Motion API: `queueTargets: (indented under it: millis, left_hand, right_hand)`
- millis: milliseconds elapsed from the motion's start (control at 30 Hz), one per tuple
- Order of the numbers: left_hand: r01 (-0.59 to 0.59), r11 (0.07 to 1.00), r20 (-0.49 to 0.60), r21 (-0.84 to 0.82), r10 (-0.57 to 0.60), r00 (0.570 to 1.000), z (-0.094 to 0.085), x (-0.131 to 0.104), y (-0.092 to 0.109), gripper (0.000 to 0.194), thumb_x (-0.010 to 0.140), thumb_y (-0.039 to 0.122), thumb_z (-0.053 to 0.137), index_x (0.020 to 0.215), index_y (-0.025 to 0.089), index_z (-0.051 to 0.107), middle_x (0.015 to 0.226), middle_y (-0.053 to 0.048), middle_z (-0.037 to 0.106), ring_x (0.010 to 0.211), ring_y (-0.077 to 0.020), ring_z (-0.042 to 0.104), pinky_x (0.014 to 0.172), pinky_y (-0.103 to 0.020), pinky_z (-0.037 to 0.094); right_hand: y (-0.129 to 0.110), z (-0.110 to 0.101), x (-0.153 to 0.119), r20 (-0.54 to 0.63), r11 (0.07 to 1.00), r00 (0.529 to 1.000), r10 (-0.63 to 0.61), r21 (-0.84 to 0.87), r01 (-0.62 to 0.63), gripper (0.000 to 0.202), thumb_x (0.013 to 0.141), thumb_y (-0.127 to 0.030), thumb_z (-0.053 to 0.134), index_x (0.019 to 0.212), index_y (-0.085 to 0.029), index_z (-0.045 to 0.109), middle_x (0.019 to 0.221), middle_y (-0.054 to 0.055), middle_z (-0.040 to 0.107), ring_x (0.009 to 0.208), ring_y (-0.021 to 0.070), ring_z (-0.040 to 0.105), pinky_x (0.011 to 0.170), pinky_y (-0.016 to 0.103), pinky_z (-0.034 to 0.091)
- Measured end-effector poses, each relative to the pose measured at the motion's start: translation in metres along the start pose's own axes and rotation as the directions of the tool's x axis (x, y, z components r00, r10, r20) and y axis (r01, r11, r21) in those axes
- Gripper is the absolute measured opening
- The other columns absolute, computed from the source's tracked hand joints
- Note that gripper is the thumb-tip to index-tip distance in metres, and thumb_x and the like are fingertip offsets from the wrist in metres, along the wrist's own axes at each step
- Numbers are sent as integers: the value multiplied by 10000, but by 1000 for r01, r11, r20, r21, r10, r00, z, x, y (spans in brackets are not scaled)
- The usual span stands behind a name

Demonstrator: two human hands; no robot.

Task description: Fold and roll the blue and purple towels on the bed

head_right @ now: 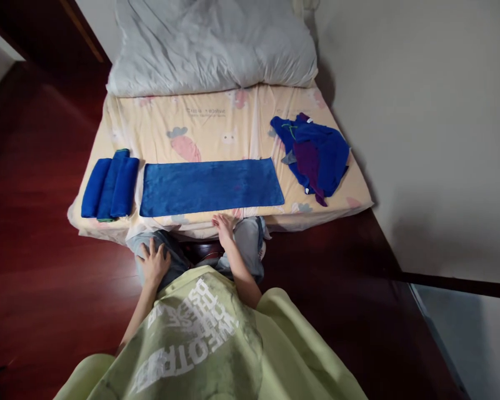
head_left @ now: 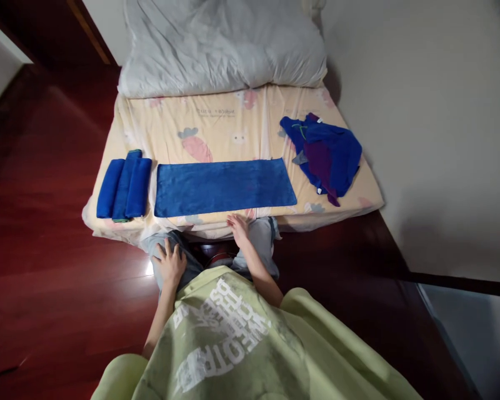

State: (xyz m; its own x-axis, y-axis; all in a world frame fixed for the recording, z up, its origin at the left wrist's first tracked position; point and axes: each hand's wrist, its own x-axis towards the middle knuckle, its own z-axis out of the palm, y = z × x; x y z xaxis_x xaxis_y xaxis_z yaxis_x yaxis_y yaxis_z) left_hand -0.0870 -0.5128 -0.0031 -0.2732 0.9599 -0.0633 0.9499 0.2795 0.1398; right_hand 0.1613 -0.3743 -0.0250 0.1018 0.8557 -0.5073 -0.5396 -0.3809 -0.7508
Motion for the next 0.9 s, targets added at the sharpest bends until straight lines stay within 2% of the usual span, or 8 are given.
queueTargets:
  millis: [67,167,433,533,633,733,800,900]
  left_hand:
    - [-8,999,-17,33,9,1000,1,-1,-2,462,984,336,473,1351,188,710,1704,-196,335,1583,-532,196,1139,-823,276]
    - [-15,999,-33,52,17,999,1,-1,-3,447,972,339,501,1336,208,723,1688,-186,369,1577,-528,217,1133,-815,301]
    - [37,999,-40,35,-36,999,5,1,-1,435,975,292,506,1325,145,719,1693,-200,357,1584,-520,197,1161,-822,254]
    - [53,993,-66,-108,-60,996,6,6,4,381,970,287,517,1249,159,742,1622,-194,471,1559,-458,312,1211,-748,273]
    - [20,882,-44,-471,-45,998,10,20,32,327,974,325,520,1152,197,763,1353,-154,700,1332,-344,606,1170,-532,459]
    - [92,584,84,-807,-41,996,17,45,83,306,965,375,539,1067,202,771,1096,-111,790,1031,-284,741,978,-404,583]
    - [132,447,133,-885,-30,991,23,65,119,295,949,377,565,1039,193,777,1042,-106,801,967,-275,756,905,-378,595]
    - [123,386,121,-914,-29,992,30,93,159,267,938,347,588,1020,181,781,1031,-112,800,961,-266,755,901,-364,580]
  right_hand:
    - [4,22,13,-1,990,996,86,109,-85,159,831,-294,820,881,-259,673,893,-51,792,946,194,753,976,385,607]
    - [5,39,26,-62,970,985,163,194,-148,121,897,-237,767,852,-240,655,843,-26,784,921,173,752,981,367,615]
    - [13,51,33,-104,959,980,168,249,-138,122,905,-243,759,888,-215,641,854,6,787,725,114,741,726,220,638]
    - [15,56,34,-131,964,981,143,245,-107,168,889,-276,781,884,-220,623,813,0,779,657,103,723,659,191,622]
    - [16,56,33,-140,963,979,145,246,-108,165,887,-278,769,872,-218,616,784,-1,770,642,104,724,640,183,612]
    - [17,52,30,-107,973,986,126,207,-102,170,880,-304,753,854,-221,607,769,-9,756,660,106,726,656,186,610]
    - [17,48,28,-82,991,993,85,106,-76,220,876,-372,739,817,-233,579,719,-19,724,669,120,723,656,204,614]
    - [17,45,28,-55,999,998,21,-45,-24,313,871,-478,692,741,-255,514,623,-26,648,713,161,731,676,251,630]
